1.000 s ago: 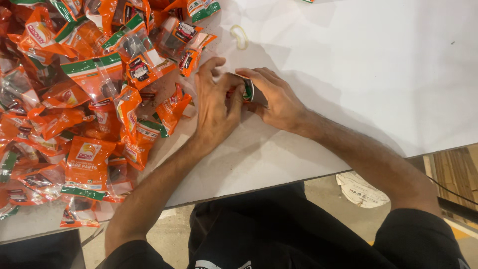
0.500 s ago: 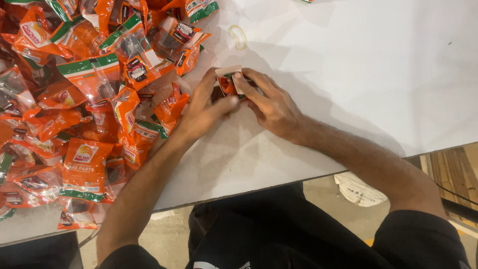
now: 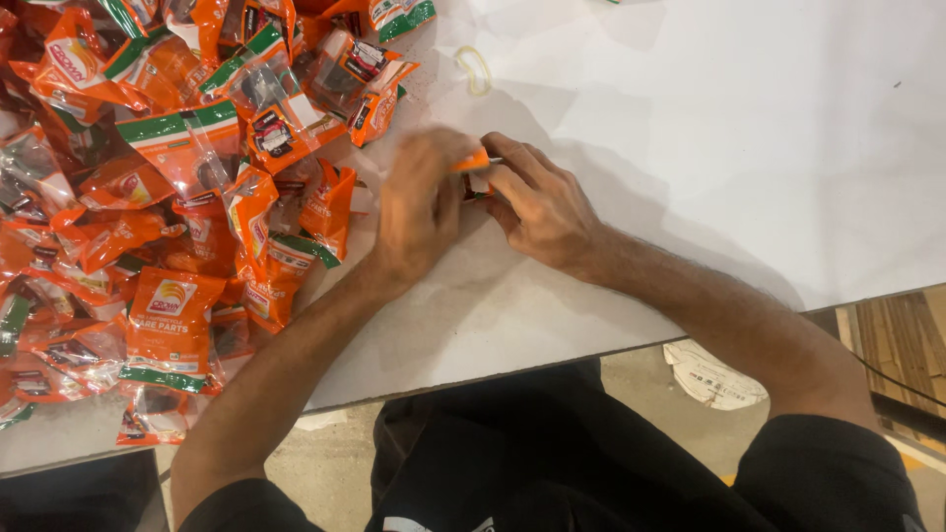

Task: The person picks up small orange paste sachets from a pile on the table, opens a small orange cardboard box, places a sachet inside, and folds the box flaps closed. They set finished boxes aside and repeat the packing cycle with new sachets and boxes.

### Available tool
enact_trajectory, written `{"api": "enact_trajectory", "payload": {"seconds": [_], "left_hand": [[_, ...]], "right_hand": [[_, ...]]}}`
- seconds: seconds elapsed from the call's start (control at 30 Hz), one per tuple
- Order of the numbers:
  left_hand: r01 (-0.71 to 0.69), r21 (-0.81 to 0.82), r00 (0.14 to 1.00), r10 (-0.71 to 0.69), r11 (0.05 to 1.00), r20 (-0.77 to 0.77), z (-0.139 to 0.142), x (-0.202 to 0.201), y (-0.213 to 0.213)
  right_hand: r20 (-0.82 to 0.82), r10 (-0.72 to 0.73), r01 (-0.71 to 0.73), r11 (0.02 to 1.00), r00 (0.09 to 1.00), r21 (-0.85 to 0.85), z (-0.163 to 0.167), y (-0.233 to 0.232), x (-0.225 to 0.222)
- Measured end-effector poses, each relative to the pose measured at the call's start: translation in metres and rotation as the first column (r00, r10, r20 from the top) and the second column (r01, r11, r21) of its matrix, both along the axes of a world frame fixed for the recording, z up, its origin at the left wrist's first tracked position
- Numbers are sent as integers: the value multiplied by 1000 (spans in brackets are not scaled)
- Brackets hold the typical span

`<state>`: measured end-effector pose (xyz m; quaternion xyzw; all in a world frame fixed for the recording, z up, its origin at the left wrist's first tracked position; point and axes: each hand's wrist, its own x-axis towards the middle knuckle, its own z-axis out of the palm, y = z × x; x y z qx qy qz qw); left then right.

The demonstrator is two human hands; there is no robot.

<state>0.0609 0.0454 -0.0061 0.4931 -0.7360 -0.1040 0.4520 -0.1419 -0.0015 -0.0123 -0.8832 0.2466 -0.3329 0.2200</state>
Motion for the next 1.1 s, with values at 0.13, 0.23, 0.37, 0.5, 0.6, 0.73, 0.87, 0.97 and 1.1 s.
{"api": "enact_trajectory", "payload": {"seconds": [0.13,0.23,0.37,0.5,0.6,0.73,0.87,0.97,1.1], "left_hand": [[201,-26,979,-201,979,25,-5,8,13],[166,-28,981,-162,986,105,-10,11,14],[142,35,988,-139,989,-73,-12,5,10],[147,-23,989,-148,989,-23,-18,10,9],[169,-29,971,-161,985,174,-30,20,16],[132,26,945,-134,991,298,-31,20,32],[-155,-73,879,172,985,446,10,49,59],[-550,-267,531,578,791,619,40,147,101],[-817,-293,199,721,496,664,29,322,168]], "right_hand": [[40,34,-41,984,999,173,-3,-3,-5],[14,12,-15,976,1000,219,-7,-3,-5],[31,3,-8,987,1000,162,-8,-3,-4],[41,18,-22,995,999,100,-5,-4,0],[39,28,-32,993,999,111,-3,-4,7],[-71,37,-36,999,997,11,0,-2,8],[-207,-198,176,977,958,-121,6,-15,4],[-87,-209,173,936,974,-307,9,-25,1],[-7,-58,54,961,998,-270,-1,-18,13]]}}
